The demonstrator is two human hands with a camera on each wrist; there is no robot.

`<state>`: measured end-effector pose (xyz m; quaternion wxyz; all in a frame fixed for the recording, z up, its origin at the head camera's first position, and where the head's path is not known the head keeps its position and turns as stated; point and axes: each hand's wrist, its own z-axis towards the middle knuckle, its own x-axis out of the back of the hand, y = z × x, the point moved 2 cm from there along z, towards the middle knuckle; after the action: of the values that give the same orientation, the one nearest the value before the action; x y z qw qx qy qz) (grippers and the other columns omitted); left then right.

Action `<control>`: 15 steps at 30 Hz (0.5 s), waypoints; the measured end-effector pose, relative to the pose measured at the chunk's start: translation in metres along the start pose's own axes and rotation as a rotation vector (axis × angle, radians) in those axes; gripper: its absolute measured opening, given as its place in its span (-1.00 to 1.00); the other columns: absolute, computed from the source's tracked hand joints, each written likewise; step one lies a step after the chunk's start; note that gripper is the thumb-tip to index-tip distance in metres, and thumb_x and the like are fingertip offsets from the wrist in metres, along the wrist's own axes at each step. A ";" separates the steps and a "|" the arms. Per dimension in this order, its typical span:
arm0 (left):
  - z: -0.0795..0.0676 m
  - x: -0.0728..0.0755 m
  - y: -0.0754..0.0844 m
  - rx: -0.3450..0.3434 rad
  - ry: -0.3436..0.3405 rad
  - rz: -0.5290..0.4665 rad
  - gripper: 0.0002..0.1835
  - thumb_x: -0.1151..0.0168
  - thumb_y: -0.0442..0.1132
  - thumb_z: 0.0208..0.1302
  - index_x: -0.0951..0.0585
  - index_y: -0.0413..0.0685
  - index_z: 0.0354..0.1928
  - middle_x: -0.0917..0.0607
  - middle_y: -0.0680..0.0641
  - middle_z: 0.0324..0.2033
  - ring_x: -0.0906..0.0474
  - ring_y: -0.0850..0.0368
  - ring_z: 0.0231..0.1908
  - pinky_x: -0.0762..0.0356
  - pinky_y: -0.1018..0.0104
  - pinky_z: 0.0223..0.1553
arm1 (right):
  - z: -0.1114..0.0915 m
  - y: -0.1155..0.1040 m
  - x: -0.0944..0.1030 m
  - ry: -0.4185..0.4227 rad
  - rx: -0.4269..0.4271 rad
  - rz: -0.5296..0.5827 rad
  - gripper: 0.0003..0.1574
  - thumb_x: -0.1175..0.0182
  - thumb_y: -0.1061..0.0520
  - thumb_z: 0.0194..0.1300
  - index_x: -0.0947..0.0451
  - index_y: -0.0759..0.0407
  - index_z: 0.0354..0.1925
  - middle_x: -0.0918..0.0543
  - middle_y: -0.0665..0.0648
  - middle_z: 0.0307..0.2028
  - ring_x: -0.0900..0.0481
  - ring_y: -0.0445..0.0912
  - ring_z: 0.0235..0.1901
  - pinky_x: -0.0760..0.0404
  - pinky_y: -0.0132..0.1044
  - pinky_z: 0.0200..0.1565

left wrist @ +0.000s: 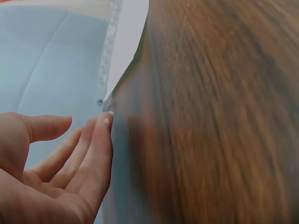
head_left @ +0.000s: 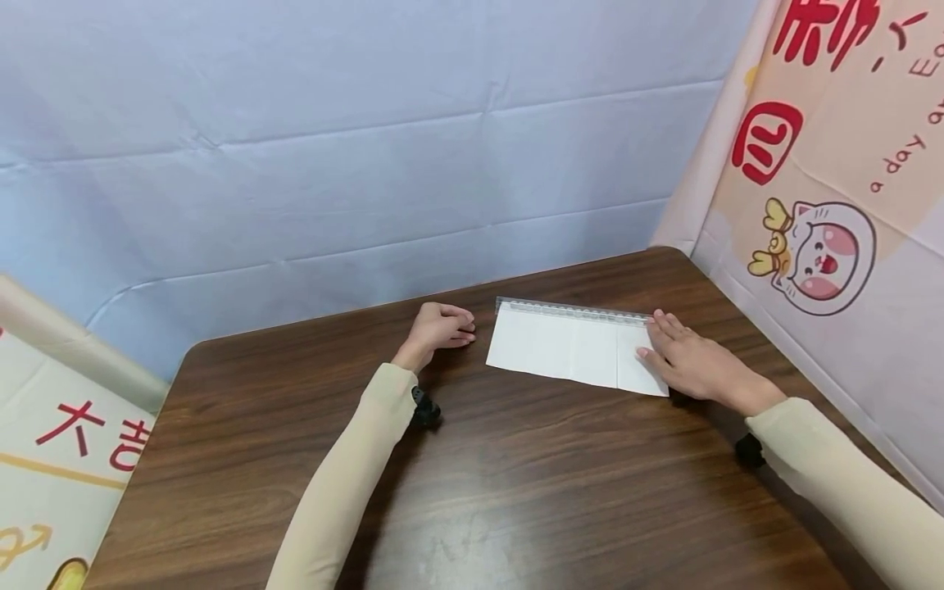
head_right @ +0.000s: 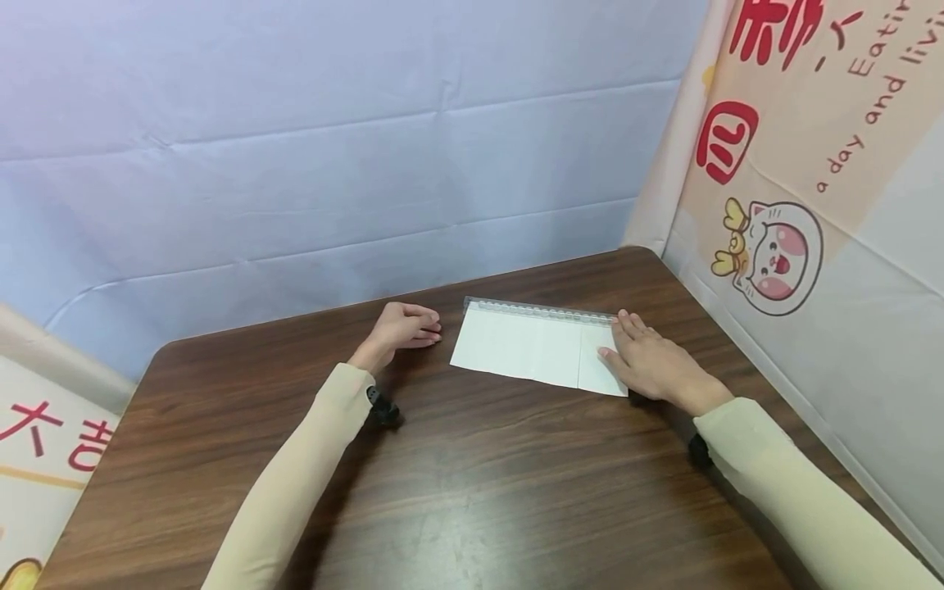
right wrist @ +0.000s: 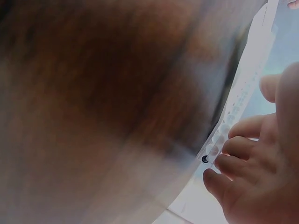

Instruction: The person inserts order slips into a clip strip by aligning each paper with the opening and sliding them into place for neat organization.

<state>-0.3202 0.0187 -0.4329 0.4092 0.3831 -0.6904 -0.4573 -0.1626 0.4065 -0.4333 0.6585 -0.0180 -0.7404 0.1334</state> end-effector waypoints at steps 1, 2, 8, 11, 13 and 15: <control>-0.002 0.002 0.000 -0.011 0.005 0.010 -0.71 -0.20 -0.28 0.54 -0.72 -0.33 0.10 -0.79 -0.30 -0.03 -0.84 -0.04 -0.18 -0.85 0.19 -0.04 | 0.001 0.000 0.001 -0.002 0.002 -0.001 0.00 0.16 -0.25 0.71 -0.02 0.58 0.57 0.05 0.63 0.59 0.00 0.51 0.58 -0.15 0.44 0.53; -0.004 0.005 0.001 -0.023 0.010 0.021 -0.71 -0.19 -0.28 0.54 -0.72 -0.34 0.11 -0.78 -0.31 0.00 -0.83 -0.08 -0.14 -0.85 0.18 -0.04 | 0.001 0.001 0.001 -0.002 0.003 0.000 0.00 0.14 -0.25 0.70 -0.03 0.58 0.57 0.05 0.62 0.59 0.00 0.51 0.58 -0.15 0.44 0.53; -0.018 0.018 0.007 -0.092 0.037 0.142 -0.66 -0.22 -0.17 0.57 -0.71 -0.28 0.15 -0.73 -0.25 0.16 -0.77 -0.18 0.04 -0.86 0.15 -0.08 | 0.003 0.004 0.006 -0.004 -0.002 -0.005 0.00 0.08 -0.26 0.69 -0.07 0.56 0.56 0.00 0.61 0.59 -0.02 0.50 0.58 -0.16 0.46 0.52; -0.026 0.024 0.012 -0.125 0.061 0.229 -0.59 -0.25 -0.07 0.56 -0.65 -0.23 0.23 -0.72 -0.26 0.15 -0.78 -0.19 0.01 -0.86 0.10 -0.09 | 0.003 0.005 0.012 -0.003 -0.008 0.003 -0.05 0.06 -0.22 0.69 -0.13 0.56 0.54 -0.03 0.63 0.57 -0.12 0.50 0.54 -0.27 0.47 0.46; -0.032 0.028 0.016 -0.156 0.076 0.303 -0.51 -0.25 -0.01 0.55 -0.59 -0.21 0.30 -0.71 -0.27 0.14 -0.80 -0.20 -0.05 -0.86 0.04 -0.09 | 0.003 0.004 0.017 0.015 -0.009 0.012 -0.10 0.03 -0.18 0.69 -0.20 0.55 0.52 -0.08 0.65 0.55 -0.35 0.49 0.43 -0.42 0.46 0.36; -0.040 0.033 0.020 -0.189 0.088 0.379 -0.43 -0.24 0.05 0.55 -0.53 -0.20 0.37 -0.70 -0.27 0.15 -0.82 -0.21 -0.10 -0.85 -0.01 -0.07 | 0.004 0.003 0.024 0.044 -0.009 0.014 -0.13 0.01 -0.17 0.68 -0.25 0.56 0.49 -0.13 0.67 0.52 -0.50 0.49 0.31 -0.52 0.45 0.26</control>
<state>-0.2993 -0.0184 -0.3975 0.5519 0.2259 -0.6854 -0.4178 -0.1699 0.4138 -0.4114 0.6735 -0.0290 -0.7263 0.1344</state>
